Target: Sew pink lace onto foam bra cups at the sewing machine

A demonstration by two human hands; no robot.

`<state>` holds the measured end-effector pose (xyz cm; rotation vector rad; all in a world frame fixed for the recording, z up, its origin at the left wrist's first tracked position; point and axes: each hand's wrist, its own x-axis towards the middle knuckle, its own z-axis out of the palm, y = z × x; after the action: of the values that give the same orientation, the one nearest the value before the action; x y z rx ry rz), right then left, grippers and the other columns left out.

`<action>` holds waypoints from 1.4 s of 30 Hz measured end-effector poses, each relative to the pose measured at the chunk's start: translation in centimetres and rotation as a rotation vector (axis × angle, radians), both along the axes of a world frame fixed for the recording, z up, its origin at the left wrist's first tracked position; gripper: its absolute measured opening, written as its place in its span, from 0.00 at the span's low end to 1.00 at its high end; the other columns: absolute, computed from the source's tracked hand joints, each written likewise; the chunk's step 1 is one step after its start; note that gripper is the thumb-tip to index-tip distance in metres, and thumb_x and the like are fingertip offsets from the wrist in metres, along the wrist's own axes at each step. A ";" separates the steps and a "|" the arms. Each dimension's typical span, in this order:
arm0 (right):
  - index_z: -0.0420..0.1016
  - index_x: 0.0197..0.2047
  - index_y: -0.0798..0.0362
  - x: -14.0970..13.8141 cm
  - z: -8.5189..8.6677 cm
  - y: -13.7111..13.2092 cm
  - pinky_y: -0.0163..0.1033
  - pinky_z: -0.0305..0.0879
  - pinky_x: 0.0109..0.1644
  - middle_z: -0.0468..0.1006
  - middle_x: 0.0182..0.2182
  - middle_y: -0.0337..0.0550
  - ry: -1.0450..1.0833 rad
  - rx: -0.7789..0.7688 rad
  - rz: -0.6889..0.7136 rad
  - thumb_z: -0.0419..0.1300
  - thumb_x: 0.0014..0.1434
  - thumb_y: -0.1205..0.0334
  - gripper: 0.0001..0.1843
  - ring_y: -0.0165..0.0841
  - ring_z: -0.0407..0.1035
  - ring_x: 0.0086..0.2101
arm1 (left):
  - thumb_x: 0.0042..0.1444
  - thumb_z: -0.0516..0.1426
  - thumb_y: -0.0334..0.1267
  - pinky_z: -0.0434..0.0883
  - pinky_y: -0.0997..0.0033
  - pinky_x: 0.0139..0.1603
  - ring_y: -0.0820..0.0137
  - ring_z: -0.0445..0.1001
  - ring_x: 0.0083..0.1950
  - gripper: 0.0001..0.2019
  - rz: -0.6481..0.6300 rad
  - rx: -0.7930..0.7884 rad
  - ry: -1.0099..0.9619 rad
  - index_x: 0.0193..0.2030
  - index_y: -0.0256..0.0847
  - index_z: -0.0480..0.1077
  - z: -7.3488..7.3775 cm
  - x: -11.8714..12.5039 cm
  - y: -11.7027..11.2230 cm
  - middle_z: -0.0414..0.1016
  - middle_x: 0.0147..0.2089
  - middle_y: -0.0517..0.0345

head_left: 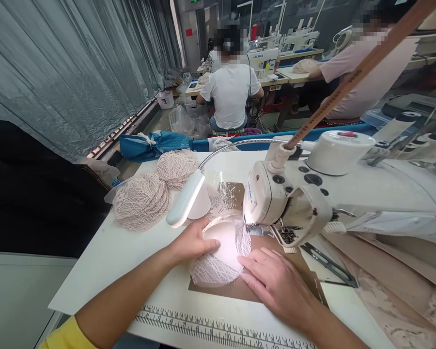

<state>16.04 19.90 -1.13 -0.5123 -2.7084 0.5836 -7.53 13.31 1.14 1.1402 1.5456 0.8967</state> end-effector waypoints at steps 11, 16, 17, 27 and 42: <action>0.73 0.44 0.48 -0.2 -0.2 -0.1 0.39 0.53 0.34 0.68 0.30 0.39 -0.072 0.002 -0.034 0.53 0.62 0.64 0.09 0.34 0.60 0.31 | 0.51 0.59 0.42 0.68 0.70 0.35 0.65 0.73 0.34 0.11 -0.106 -0.085 0.362 0.36 0.36 0.72 1.0 0.3 0.0 0.74 0.30 0.58; 0.72 0.44 0.47 -0.1 -0.5 -0.3 0.39 0.54 0.35 0.69 0.31 0.38 -0.073 -0.002 -0.047 0.54 0.62 0.65 0.09 0.34 0.61 0.32 | 0.53 0.58 0.43 0.69 0.65 0.37 0.60 0.72 0.40 0.14 -0.076 0.095 0.954 0.44 0.38 0.69 2.5 0.3 -0.8 0.73 0.38 0.53; 0.72 0.44 0.47 -0.1 -0.5 -0.3 0.39 0.54 0.36 0.69 0.31 0.38 -0.069 0.001 -0.046 0.54 0.62 0.65 0.09 0.34 0.61 0.31 | 0.55 0.57 0.41 0.69 0.63 0.41 0.59 0.71 0.44 0.15 -0.075 0.239 1.048 0.48 0.37 0.68 2.8 0.4 -0.8 0.72 0.43 0.50; 0.74 0.45 0.50 -0.2 -0.3 -0.1 0.40 0.61 0.36 0.73 0.31 0.40 0.002 0.051 -0.033 0.54 0.62 0.64 0.11 0.34 0.67 0.33 | 0.64 0.49 0.33 0.64 0.65 0.42 0.65 0.65 0.40 0.12 -0.649 0.655 1.066 0.51 0.37 0.70 -0.9 2.5 2.6 0.70 0.39 0.51; 0.76 0.52 0.56 -0.1 -2.2 1.6 0.39 0.73 0.41 0.78 0.48 0.53 -0.005 0.269 -0.218 0.46 0.62 0.73 0.22 0.37 0.75 0.41 | 0.61 0.50 0.31 0.62 0.61 0.49 0.61 0.66 0.50 0.20 -0.670 0.641 1.019 0.60 0.35 0.63 -1.6 2.1 2.0 0.66 0.62 0.45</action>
<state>15.97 21.50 -3.28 -0.7214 -2.6316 0.1580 -5.43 15.31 -0.48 2.6643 1.4177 0.3072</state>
